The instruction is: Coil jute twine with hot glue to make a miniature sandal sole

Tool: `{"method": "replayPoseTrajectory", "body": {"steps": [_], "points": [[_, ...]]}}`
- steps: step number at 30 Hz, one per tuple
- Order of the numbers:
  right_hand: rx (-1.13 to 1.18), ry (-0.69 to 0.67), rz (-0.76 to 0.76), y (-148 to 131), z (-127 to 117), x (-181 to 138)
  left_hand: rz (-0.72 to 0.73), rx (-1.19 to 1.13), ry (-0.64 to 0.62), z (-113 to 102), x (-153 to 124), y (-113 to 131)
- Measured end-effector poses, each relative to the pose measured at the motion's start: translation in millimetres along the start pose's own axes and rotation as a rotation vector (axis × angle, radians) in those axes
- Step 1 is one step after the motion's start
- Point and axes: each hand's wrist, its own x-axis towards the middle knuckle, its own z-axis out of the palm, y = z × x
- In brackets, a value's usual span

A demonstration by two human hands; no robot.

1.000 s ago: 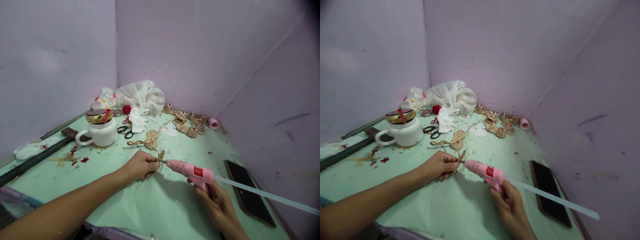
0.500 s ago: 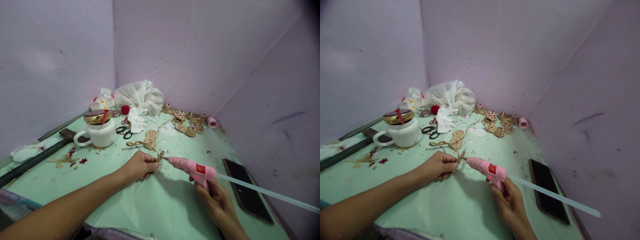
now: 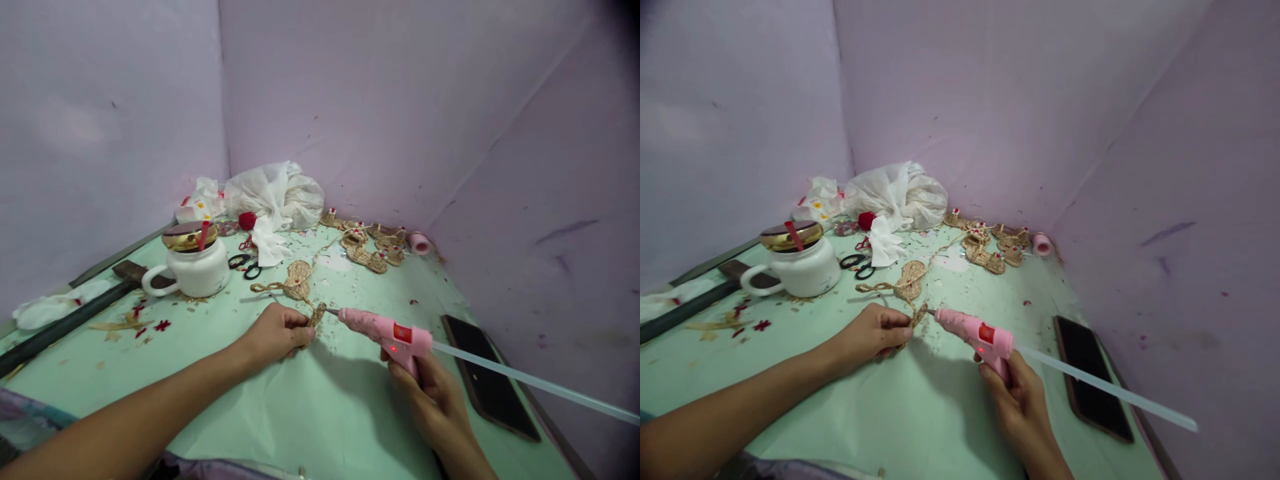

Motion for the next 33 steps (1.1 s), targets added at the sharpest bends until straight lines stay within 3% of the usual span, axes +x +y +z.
{"method": "replayPoseTrajectory", "body": {"steps": [14, 33], "points": [[0.080, -0.020, -0.115, -4.8, 0.4, 2.3, 0.098, 0.111, 0.054, -1.4, -1.6, -3.7], [0.119, -0.013, -0.066, -2.3, 0.5, 1.4, 0.178, 0.358, 0.180, -2.3, 0.3, -7.9]]}}
